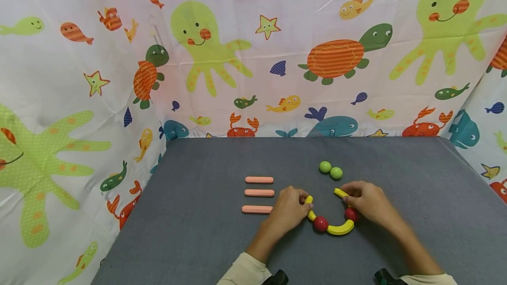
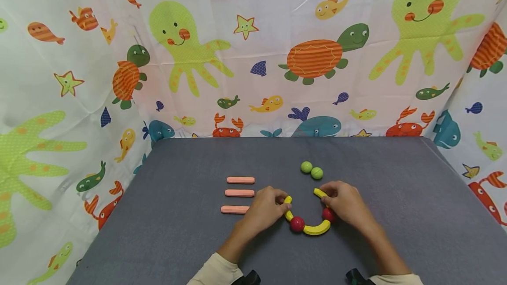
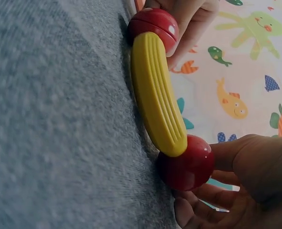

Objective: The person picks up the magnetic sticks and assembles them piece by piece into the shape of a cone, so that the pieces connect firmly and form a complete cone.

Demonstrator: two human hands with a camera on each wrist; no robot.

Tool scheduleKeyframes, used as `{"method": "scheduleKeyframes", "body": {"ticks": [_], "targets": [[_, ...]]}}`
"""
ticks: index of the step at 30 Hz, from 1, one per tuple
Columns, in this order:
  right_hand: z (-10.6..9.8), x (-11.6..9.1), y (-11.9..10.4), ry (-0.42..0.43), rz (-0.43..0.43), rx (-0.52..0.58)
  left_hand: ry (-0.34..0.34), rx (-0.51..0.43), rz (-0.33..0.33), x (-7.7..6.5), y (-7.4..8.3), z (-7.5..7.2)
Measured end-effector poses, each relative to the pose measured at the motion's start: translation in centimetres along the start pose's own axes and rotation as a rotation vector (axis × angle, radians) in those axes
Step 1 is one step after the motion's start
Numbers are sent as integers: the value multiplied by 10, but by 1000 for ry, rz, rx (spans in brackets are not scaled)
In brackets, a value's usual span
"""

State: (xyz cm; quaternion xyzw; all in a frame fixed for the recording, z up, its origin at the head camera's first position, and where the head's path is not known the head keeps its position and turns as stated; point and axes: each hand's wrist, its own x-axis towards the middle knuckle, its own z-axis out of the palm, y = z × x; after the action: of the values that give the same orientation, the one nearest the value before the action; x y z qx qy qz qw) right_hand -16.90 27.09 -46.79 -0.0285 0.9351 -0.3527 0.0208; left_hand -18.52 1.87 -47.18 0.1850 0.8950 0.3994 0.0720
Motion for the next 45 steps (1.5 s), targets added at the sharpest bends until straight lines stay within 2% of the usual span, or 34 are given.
{"method": "scheduleKeyframes", "body": {"ticks": [3, 6, 11, 17, 30, 37, 45], "targets": [[2, -1, 0, 7, -3, 0, -6, 1, -4, 1, 1, 3], [1, -2, 1, 3, -3, 3, 20, 6, 23, 2, 0, 5], [-6, -5, 1, -47, 24, 14, 53, 7, 64, 4, -2, 7], [-10, -5, 1, -102, 75, 8, 33, -7, 84, 7, -4, 7], [-11, -4, 1, -111, 92, 15, 9, -4, 77, 11, -2, 5], [-12, -4, 2, -115, 106, 24, -8, 57, 122, 26, 7, -5], [-12, -2, 3, -113, 101, 25, -28, 80, 205, 57, 14, -12]]}}
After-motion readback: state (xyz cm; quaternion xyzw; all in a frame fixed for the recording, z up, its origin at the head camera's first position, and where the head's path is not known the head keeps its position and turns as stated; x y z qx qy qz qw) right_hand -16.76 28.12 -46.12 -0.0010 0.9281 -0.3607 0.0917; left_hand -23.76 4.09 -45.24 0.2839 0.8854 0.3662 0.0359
